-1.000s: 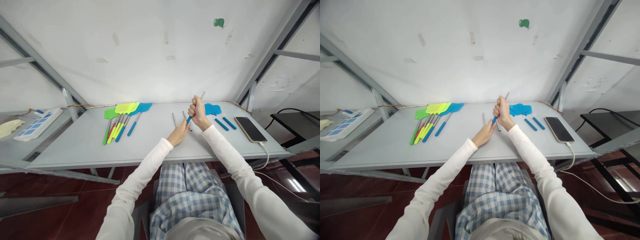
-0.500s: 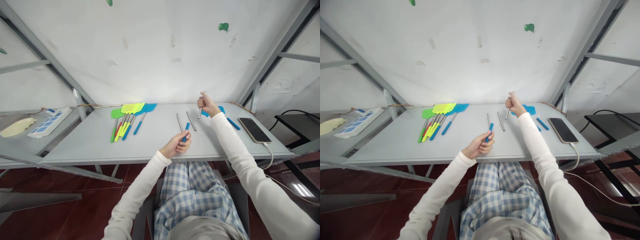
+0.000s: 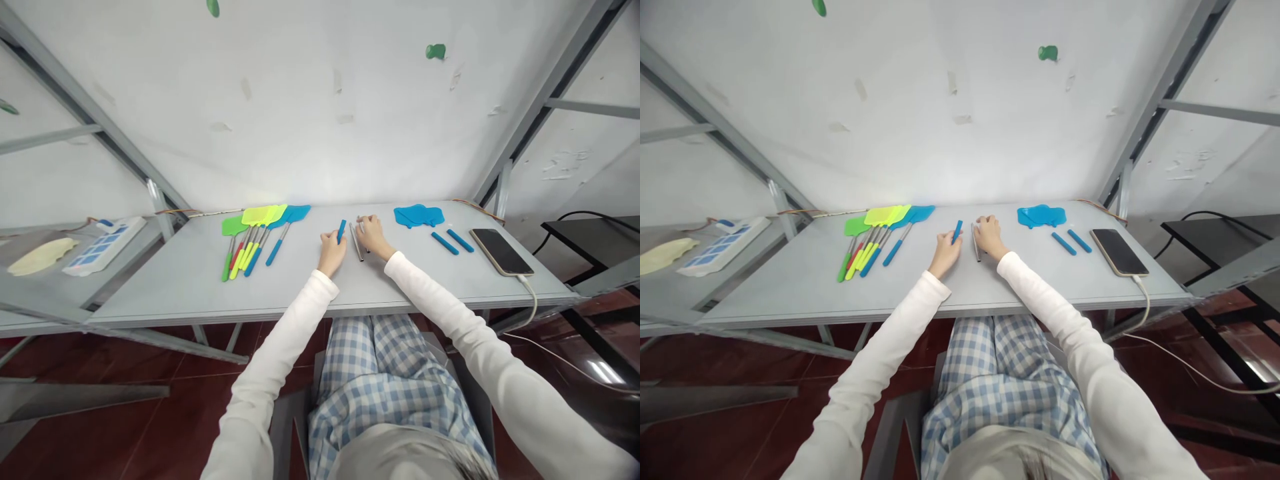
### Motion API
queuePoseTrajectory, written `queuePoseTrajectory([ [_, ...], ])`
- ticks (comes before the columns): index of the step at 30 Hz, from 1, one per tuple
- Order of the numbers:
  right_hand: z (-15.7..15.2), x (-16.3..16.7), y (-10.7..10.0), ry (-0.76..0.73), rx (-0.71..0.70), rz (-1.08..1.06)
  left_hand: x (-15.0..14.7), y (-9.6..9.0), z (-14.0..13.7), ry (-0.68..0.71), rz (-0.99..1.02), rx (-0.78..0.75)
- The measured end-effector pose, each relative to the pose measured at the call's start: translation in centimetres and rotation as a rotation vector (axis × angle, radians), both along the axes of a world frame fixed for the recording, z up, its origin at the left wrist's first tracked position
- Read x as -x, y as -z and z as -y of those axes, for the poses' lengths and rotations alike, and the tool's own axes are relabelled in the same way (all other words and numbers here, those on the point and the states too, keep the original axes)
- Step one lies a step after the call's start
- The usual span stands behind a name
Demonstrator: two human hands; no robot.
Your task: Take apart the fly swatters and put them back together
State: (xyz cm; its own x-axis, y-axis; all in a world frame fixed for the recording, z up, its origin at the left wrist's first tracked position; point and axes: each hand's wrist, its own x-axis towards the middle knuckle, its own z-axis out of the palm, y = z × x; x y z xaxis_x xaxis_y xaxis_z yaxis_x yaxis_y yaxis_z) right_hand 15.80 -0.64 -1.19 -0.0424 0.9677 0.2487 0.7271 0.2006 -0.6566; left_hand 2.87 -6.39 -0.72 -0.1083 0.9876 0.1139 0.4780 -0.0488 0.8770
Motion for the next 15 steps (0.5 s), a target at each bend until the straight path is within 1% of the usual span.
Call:
queuePoseTrajectory([
  [2,0.3,-0.6,0.3,-0.073,-0.068,0.016,-1.6,0.3,-0.4,0.039,-0.076,-0.082],
  [4,0.6,-1.5,0.4,-0.123,-0.054,-0.066,-3.4,0.5,-0.6,0.098,-0.103,-0.109],
  [7,1.1,-3.0,0.2,-0.128,-0.059,-0.273,-5.8,0.5,-0.8,0.144,-0.126,-0.088],
  [9,1.6,-4.0,0.0,-0.114,-0.064,-0.349,-6.8,0.3,-0.5,0.176,-0.191,-0.097],
  [10,1.9,-4.7,-0.1,-0.097,-0.063,-0.341,-7.1,0.1,-0.3,0.196,-0.24,-0.105],
  [12,2.2,-6.3,-0.3,-0.034,-0.074,-0.251,-7.2,-0.3,0.1,0.225,-0.351,-0.092],
  [13,2.3,-7.3,-0.4,0.013,-0.088,-0.179,-7.1,-0.4,0.2,0.223,-0.402,-0.06],
  [15,2.5,-9.8,-0.4,0.134,-0.116,-0.015,-6.8,-0.5,0.3,0.171,-0.475,0.056],
])
